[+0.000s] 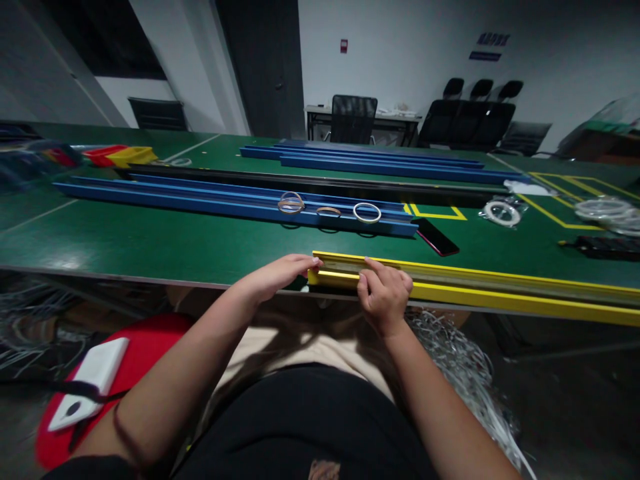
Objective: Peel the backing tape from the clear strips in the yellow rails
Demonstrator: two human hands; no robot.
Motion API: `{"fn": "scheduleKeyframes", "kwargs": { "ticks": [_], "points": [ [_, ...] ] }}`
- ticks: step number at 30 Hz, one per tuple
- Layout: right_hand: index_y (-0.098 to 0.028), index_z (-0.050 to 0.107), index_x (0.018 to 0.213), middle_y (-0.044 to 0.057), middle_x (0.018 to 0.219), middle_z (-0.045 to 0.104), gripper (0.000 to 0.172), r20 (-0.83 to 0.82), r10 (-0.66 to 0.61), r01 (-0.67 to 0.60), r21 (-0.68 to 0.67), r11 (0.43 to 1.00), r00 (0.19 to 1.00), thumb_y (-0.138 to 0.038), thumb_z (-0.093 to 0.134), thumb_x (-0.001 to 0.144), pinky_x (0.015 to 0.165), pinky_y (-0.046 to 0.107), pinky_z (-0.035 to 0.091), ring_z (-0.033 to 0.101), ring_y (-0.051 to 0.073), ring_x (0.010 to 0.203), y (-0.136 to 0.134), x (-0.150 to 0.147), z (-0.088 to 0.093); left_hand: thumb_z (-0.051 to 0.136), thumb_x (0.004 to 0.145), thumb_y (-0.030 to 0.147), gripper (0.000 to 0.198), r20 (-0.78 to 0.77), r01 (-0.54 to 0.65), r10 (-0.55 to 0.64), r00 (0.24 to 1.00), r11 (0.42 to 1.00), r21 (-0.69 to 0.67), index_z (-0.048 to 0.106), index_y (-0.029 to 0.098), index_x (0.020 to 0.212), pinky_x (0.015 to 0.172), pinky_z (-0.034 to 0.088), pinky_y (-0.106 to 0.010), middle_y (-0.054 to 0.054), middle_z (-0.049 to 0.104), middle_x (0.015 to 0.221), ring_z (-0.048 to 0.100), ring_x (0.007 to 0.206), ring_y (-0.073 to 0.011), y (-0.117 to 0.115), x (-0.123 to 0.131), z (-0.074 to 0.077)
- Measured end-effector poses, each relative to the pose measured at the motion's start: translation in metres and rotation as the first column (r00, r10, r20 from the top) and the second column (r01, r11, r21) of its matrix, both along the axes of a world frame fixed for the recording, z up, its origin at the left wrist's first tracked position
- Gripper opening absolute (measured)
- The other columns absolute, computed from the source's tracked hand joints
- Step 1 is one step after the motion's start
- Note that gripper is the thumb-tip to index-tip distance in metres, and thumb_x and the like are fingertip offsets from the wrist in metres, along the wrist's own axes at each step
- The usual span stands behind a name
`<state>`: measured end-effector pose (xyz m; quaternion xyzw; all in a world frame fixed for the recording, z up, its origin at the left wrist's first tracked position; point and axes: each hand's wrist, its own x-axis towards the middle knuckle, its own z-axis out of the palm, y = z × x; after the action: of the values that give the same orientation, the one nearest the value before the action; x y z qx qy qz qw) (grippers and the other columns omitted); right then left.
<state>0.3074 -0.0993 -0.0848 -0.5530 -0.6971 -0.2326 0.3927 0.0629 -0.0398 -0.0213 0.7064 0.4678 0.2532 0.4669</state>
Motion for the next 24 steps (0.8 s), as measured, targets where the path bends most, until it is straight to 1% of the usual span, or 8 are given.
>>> {"fn": "scheduleKeyframes", "kwargs": {
  "ticks": [3, 6, 9, 12, 15, 20, 24],
  "points": [
    [-0.025, 0.072, 0.089, 0.002, 0.121, 0.073, 0.013, 0.006, -0.004, 0.004, -0.005, 1.000, 1.000, -0.028, 0.060, 0.092, 0.095, 0.041, 0.032, 0.064, 0.019, 0.094, 0.000, 0.000, -0.001, 0.053, 0.089, 0.053, 0.041, -0.007, 0.029, -0.029, 1.000, 1.000, 0.003, 0.078, 0.024, 0.104, 0.073, 0.050, -0.031, -0.005, 0.077, 0.113, 0.067, 0.099, -0.0235, 0.002, 0.001, 0.001],
    [-0.025, 0.072, 0.088, 0.002, 0.121, 0.073, 0.013, 0.010, -0.001, 0.001, 0.001, 1.000, 1.000, -0.028, 0.059, 0.092, 0.095, 0.041, 0.032, 0.064, 0.019, 0.092, 0.000, 0.000, -0.001, 0.049, 0.090, 0.053, 0.043, -0.004, -0.009, 0.009, 1.000, 1.000, -0.001, 0.079, 0.023, 0.098, 0.071, 0.049, -0.031, -0.005, 0.077, 0.109, 0.067, 0.095, -0.0230, 0.005, 0.004, -0.002],
    [-0.025, 0.072, 0.088, 0.003, 0.121, 0.073, 0.013, 0.006, 0.006, -0.006, 0.000, 1.000, 1.000, -0.029, 0.060, 0.092, 0.095, 0.040, 0.031, 0.063, 0.019, 0.092, -0.001, 0.000, 0.000, 0.052, 0.088, 0.054, 0.044, -0.021, -0.079, 0.079, 0.997, 0.997, 0.004, 0.080, 0.021, 0.093, 0.072, 0.049, -0.032, -0.007, 0.078, 0.106, 0.068, 0.094, -0.0244, 0.006, 0.007, -0.009],
    [-0.025, 0.072, 0.088, 0.003, 0.120, 0.073, 0.014, 0.007, 0.006, -0.006, 0.000, 1.000, 1.000, -0.029, 0.059, 0.093, 0.095, 0.040, 0.032, 0.063, 0.019, 0.091, -0.001, 0.000, 0.000, 0.057, 0.085, 0.055, 0.043, -0.026, -0.136, 0.136, 0.990, 0.991, -0.004, 0.079, 0.019, 0.092, 0.078, 0.050, -0.035, -0.008, 0.079, 0.100, 0.068, 0.092, -0.0253, 0.005, 0.010, -0.017],
    [-0.024, 0.072, 0.087, 0.004, 0.119, 0.073, 0.015, 0.009, 0.003, -0.003, 0.005, 1.000, 1.000, -0.030, 0.059, 0.093, 0.094, 0.040, 0.032, 0.063, 0.019, 0.091, -0.001, 0.000, 0.000, 0.061, 0.084, 0.052, 0.037, 0.039, -0.131, 0.131, 0.991, 0.991, -0.013, 0.079, 0.020, 0.091, 0.087, 0.050, -0.036, -0.007, 0.079, 0.100, 0.068, 0.098, -0.0253, 0.001, 0.012, -0.021],
    [-0.025, 0.072, 0.087, 0.003, 0.120, 0.073, 0.014, 0.003, 0.003, -0.003, 0.011, 1.000, 1.000, -0.029, 0.060, 0.092, 0.095, 0.039, 0.031, 0.063, 0.019, 0.092, -0.001, 0.000, 0.000, 0.060, 0.086, 0.052, 0.037, 0.059, -0.113, 0.112, 0.992, 0.993, 0.014, 0.078, 0.020, 0.090, 0.091, 0.050, -0.036, -0.006, 0.078, 0.101, 0.068, 0.100, -0.0248, -0.002, 0.020, -0.018],
    [-0.025, 0.071, 0.089, 0.001, 0.122, 0.073, 0.012, 0.008, 0.000, 0.000, 0.010, 1.000, 1.000, -0.029, 0.061, 0.092, 0.095, 0.039, 0.032, 0.064, 0.018, 0.092, 0.000, 0.000, -0.001, 0.058, 0.088, 0.054, 0.040, 0.044, -0.045, 0.040, 0.998, 0.994, 0.102, 0.079, 0.020, 0.092, 0.092, 0.050, -0.036, -0.005, 0.078, 0.103, 0.068, 0.101, -0.0249, -0.007, 0.030, -0.009]
  ]
}}
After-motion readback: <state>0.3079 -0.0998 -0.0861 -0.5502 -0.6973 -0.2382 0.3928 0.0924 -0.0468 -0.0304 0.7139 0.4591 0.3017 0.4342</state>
